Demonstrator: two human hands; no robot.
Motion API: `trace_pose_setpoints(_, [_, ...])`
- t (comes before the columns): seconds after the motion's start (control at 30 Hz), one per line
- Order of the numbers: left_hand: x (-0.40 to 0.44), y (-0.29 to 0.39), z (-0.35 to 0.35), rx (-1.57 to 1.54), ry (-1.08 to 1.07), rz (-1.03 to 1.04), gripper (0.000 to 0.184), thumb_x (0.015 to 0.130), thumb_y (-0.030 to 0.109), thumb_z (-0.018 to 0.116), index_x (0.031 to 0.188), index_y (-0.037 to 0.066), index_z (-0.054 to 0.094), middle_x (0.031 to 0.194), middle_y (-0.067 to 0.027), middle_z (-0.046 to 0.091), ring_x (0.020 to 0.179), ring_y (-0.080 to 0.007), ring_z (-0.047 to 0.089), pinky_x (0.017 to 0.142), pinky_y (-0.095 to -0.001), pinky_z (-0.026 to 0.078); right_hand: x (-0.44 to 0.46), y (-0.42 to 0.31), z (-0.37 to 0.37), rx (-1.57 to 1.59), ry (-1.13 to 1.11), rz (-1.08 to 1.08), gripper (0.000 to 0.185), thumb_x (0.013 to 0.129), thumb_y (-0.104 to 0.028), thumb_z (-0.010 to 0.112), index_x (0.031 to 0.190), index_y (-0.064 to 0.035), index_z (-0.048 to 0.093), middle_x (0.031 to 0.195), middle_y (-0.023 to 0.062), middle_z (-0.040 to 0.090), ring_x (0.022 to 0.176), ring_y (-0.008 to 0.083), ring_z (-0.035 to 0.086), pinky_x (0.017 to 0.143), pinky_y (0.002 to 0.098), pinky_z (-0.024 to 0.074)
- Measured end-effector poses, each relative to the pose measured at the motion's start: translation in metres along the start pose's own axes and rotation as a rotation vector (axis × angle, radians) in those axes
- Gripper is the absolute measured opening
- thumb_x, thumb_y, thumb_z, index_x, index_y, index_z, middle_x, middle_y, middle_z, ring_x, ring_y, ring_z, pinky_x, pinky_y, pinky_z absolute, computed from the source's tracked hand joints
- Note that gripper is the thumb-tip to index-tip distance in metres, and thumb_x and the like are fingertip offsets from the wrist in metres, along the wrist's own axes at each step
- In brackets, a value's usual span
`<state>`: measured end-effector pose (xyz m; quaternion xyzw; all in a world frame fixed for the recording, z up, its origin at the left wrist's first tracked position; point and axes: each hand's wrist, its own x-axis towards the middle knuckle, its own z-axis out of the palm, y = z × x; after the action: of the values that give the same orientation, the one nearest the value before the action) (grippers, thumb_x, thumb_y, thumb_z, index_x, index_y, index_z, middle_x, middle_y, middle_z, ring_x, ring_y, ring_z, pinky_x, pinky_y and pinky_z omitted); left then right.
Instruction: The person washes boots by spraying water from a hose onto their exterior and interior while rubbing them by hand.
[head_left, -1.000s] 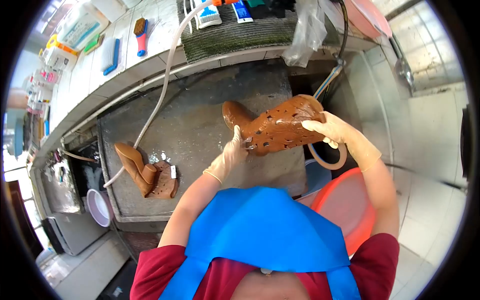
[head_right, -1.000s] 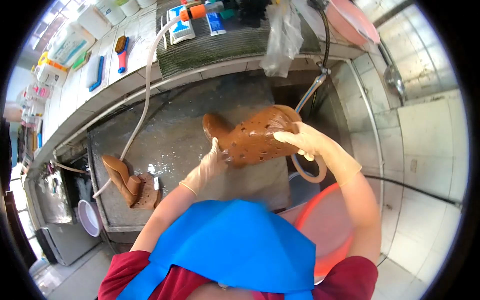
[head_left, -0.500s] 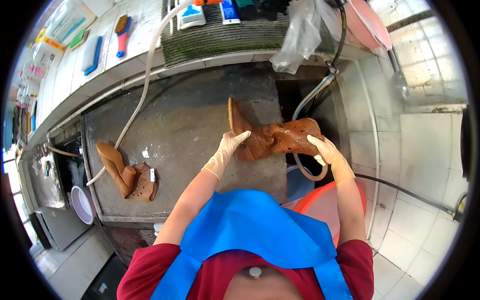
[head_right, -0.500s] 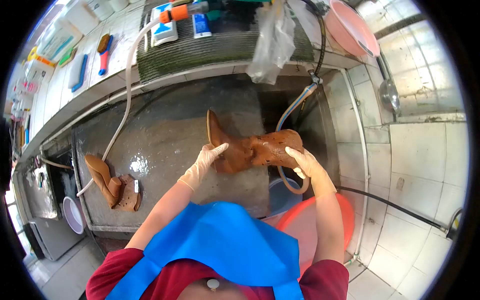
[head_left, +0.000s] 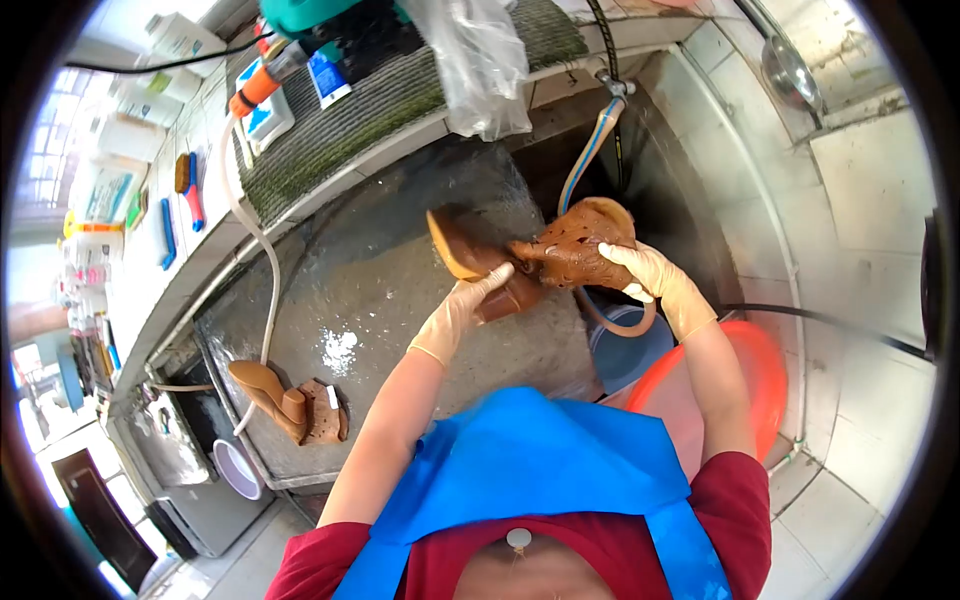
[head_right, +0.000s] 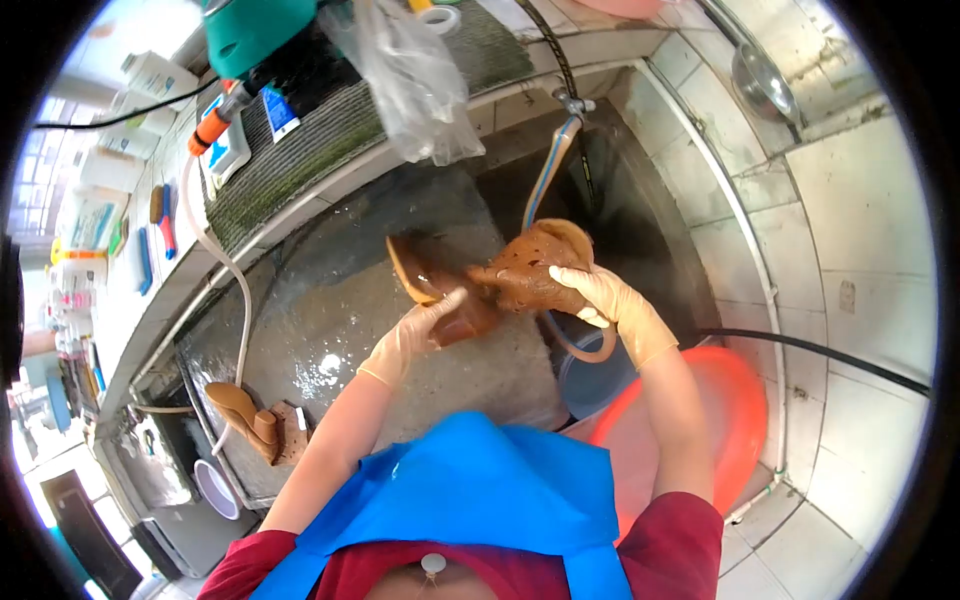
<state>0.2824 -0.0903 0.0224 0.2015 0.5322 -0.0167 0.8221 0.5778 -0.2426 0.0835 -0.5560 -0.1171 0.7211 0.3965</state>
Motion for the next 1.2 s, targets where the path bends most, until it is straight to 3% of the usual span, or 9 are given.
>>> trace_pose_setpoints(0.07, [-0.033, 0.005, 0.022, 0.307, 0.076, -0.065, 0.079, 0.082, 0.034, 0.088, 0.146, 0.012, 0.047, 0.147, -0.0099, 0.055, 0.137, -0.028, 0.051, 0.107, -0.0498, 0.047, -0.003, -0.004, -0.006, 0.035, -0.025, -0.01, 0.059, 0.091, -0.041, 0.073, 0.134, -0.0049, 0.057, 0.098, 0.0039, 0.07, 0.048, 0.006, 0.047, 0.037, 0.0208, 0.03])
trace_pose_setpoints(0.1, [-0.033, -0.003, 0.015, 0.25, -0.037, 0.009, 0.077, 0.088, 0.039, 0.081, 0.148, 0.011, 0.044, 0.148, -0.0073, 0.051, 0.129, -0.0287, 0.056, 0.105, -0.0496, 0.048, -0.005, -0.006, -0.009, 0.053, -0.037, -0.014, 0.059, 0.09, -0.041, 0.074, 0.135, -0.0052, 0.057, 0.102, 0.0043, 0.071, 0.049, 0.0057, 0.048, 0.037, 0.0206, 0.0295])
trace_pose_setpoints(0.27, [-0.063, 0.014, -0.003, 0.27, -0.021, 0.15, 0.074, 0.087, 0.037, 0.081, 0.144, 0.004, 0.048, 0.139, -0.0125, 0.06, 0.125, -0.026, 0.058, 0.106, -0.0447, 0.046, -0.005, -0.001, -0.047, 0.02, 0.039, -0.062, 0.048, 0.089, -0.054, 0.072, 0.111, -0.0115, 0.066, 0.068, -0.0018, 0.061, 0.036, 0.0058, 0.035, 0.031, 0.0238, 0.0198])
trace_pose_setpoints(0.37, [-0.101, 0.023, 0.012, 0.37, 0.143, 0.444, 0.076, 0.087, 0.039, 0.081, 0.143, 0.0, 0.047, 0.127, -0.0136, 0.065, 0.116, -0.0234, 0.061, 0.102, -0.0359, 0.046, 0.004, 0.009, -0.061, -0.046, 0.047, -0.051, 0.047, 0.089, -0.057, 0.069, 0.104, -0.0127, 0.068, 0.061, -0.0016, 0.055, 0.036, 0.0088, 0.033, 0.032, 0.0264, 0.0205])
trace_pose_setpoints(0.5, [-0.138, 0.02, 0.054, 0.493, 0.285, 0.833, 0.085, 0.088, 0.036, 0.081, 0.146, -0.001, 0.03, 0.125, -0.0166, 0.064, 0.115, -0.0223, 0.06, 0.101, -0.0347, 0.045, 0.027, 0.018, -0.062, -0.072, 0.043, -0.026, 0.043, 0.091, -0.056, 0.065, 0.102, -0.0144, 0.067, 0.059, -0.0024, 0.049, 0.038, 0.011, 0.031, 0.035, 0.0291, 0.0203])
trace_pose_setpoints(0.6, [-0.162, 0.027, 0.083, 0.462, 0.34, 0.941, 0.077, 0.089, 0.031, 0.079, 0.145, 0.0, 0.035, 0.132, -0.015, 0.059, 0.119, -0.0217, 0.056, 0.107, -0.0359, 0.04, 0.039, 0.025, -0.062, -0.035, 0.054, -0.006, 0.04, 0.092, -0.054, 0.064, 0.104, -0.0168, 0.066, 0.061, -0.0046, 0.047, 0.042, 0.0103, 0.03, 0.04, 0.0302, 0.0177])
trace_pose_setpoints(0.87, [-0.174, 0.015, 0.113, 0.537, 0.515, 1.045, 0.101, 0.087, 0.038, 0.081, 0.155, -0.005, 0.019, 0.135, -0.0154, 0.058, 0.123, -0.023, 0.054, 0.112, -0.0373, 0.035, 0.041, 0.025, -0.07, -0.019, 0.013, -0.015, 0.044, 0.092, -0.059, 0.062, 0.095, -0.0152, 0.066, 0.052, -0.0029, 0.038, 0.039, 0.0114, 0.028, 0.039, 0.0307, 0.018])
trace_pose_setpoints(1.07, [-0.178, 0.018, 0.13, 0.741, 0.473, 1.047, 0.11, 0.093, 0.036, 0.076, 0.16, -0.006, -0.001, 0.126, -0.0177, 0.058, 0.113, -0.0208, 0.056, 0.101, -0.0345, 0.042, 0.041, 0.036, -0.077, 0.12, -0.025, -0.045, 0.048, 0.096, -0.057, 0.059, 0.082, -0.011, 0.057, 0.048, -0.0005, 0.039, 0.033, 0.0114, 0.029, 0.031, 0.0297, 0.0181])
trace_pose_setpoints(1.2, [-0.174, 0.013, 0.125, 0.732, 0.459, 1.071, 0.11, 0.093, 0.038, 0.077, 0.16, -0.007, 0.001, 0.127, -0.0176, 0.058, 0.114, -0.0218, 0.055, 0.103, -0.0364, 0.041, 0.029, 0.033, -0.079, 0.036, -0.005, -0.044, 0.048, 0.097, -0.058, 0.059, 0.083, -0.0116, 0.055, 0.048, -0.0008, 0.038, 0.033, 0.0111, 0.029, 0.031, 0.0295, 0.0172])
